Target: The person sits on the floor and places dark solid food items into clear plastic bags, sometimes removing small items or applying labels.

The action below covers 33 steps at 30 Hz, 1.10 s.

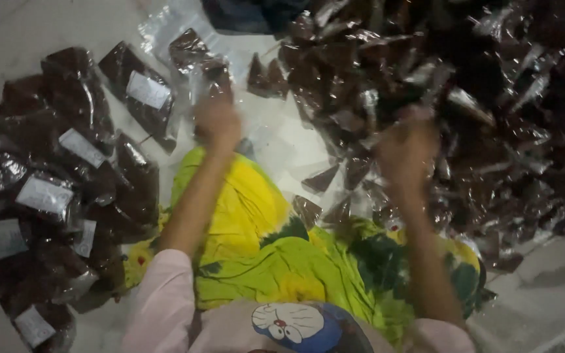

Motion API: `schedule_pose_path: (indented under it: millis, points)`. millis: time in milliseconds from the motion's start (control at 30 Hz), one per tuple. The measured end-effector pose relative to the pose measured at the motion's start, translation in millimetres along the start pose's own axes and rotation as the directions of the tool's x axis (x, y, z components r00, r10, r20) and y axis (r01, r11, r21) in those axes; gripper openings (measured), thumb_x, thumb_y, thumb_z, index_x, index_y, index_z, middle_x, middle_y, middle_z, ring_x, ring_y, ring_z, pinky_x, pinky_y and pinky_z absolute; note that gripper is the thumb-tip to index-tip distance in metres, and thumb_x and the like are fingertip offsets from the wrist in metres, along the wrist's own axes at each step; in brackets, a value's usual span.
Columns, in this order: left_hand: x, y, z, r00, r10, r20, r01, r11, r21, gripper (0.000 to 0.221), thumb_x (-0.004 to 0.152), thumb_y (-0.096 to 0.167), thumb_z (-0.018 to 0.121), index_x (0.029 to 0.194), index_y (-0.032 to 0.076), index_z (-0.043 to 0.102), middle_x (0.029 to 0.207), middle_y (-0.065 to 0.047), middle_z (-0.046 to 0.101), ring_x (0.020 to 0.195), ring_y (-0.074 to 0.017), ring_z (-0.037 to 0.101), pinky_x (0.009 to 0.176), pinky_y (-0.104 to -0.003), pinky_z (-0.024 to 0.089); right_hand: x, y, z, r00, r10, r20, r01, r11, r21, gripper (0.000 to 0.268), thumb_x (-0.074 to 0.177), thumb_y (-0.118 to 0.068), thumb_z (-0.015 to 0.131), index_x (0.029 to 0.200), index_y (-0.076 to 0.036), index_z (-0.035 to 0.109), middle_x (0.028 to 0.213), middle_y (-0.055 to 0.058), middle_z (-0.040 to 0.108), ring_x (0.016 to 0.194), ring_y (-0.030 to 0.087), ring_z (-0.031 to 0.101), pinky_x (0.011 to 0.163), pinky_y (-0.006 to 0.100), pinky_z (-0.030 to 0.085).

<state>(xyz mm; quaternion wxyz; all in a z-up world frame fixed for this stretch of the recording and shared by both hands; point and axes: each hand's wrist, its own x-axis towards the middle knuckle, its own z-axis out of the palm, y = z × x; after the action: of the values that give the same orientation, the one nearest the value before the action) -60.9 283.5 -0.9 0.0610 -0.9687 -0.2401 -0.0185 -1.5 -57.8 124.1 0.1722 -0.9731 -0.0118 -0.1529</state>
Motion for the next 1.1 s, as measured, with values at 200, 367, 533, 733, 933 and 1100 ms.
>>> schedule_pose_path:
  millis: [200,367,533,733,933,1100]
  points:
    - [-21,-58,55,0.821,-0.218,0.527,0.332,0.934,-0.132,0.055,0.091,0.038,0.068,0.136,0.010,0.054,0.118,-0.022,0.056,0.103,-0.0436,0.064,0.077,-0.060,0.053,-196,-30,54,0.498,-0.069,0.864,-0.027,0.995,0.095,0.064,0.094,-0.028,0.065,0.152,-0.023,0.036,0.147,0.016,0.046,0.088,0.038,0.074,0.080,0.053,0.059]
    - [-30,-46,20,0.933,-0.239,0.269,0.319,0.897,-0.307,0.051,0.098,0.023,0.065,0.139,-0.002,0.049,0.131,-0.028,0.045,0.105,-0.0497,0.066,0.090,-0.059,0.055,-206,30,96,0.602,-0.087,0.794,0.154,0.988,-0.008,0.047,0.090,-0.036,0.071,0.129,-0.019,0.051,0.132,0.008,0.047,0.078,0.039,0.074,0.069,0.050,0.062]
    - [-70,-18,-108,0.953,-0.167,0.254,0.284,0.787,-0.548,0.052,0.090,0.007,0.075,0.136,0.000,0.053,0.142,-0.027,0.034,0.127,-0.0496,0.053,0.104,-0.056,0.051,-127,91,58,0.863,-0.090,0.497,0.117,0.993,-0.023,0.050,0.087,-0.008,0.063,0.137,-0.004,0.054,0.127,0.026,0.053,0.092,0.048,0.070,0.082,0.059,0.057]
    - [-115,30,-133,0.964,-0.040,0.263,0.214,0.704,-0.677,0.041,0.094,0.014,0.067,0.132,0.005,0.056,0.142,-0.035,0.036,0.128,-0.0538,0.050,0.105,-0.060,0.048,-74,97,-1,0.991,0.108,0.073,-0.114,0.990,0.085,0.052,0.087,-0.016,0.075,0.132,-0.005,0.052,0.132,0.021,0.044,0.097,0.040,0.067,0.089,0.048,0.055]
    - [-171,135,-36,0.891,0.364,0.270,-0.031,0.645,-0.764,0.044,0.088,0.016,0.066,0.128,0.002,0.054,0.124,-0.023,0.050,0.117,-0.0436,0.055,0.099,-0.053,0.048,-139,56,-13,0.815,0.276,0.510,-0.366,0.927,0.083,0.069,0.090,-0.041,0.069,0.145,-0.011,0.042,0.154,0.026,0.027,0.099,0.052,0.069,0.085,0.061,0.060]
    - [-225,179,-104,0.714,0.505,0.485,0.278,0.431,-0.859,0.053,0.093,0.005,0.063,0.141,-0.001,0.041,0.138,-0.028,0.045,0.131,-0.0483,0.049,0.104,-0.055,0.047,-163,81,38,0.711,0.237,0.662,-0.448,0.878,0.167,0.047,0.095,-0.007,0.053,0.141,-0.009,0.044,0.129,0.020,0.056,0.113,0.040,0.068,0.096,0.052,0.055]
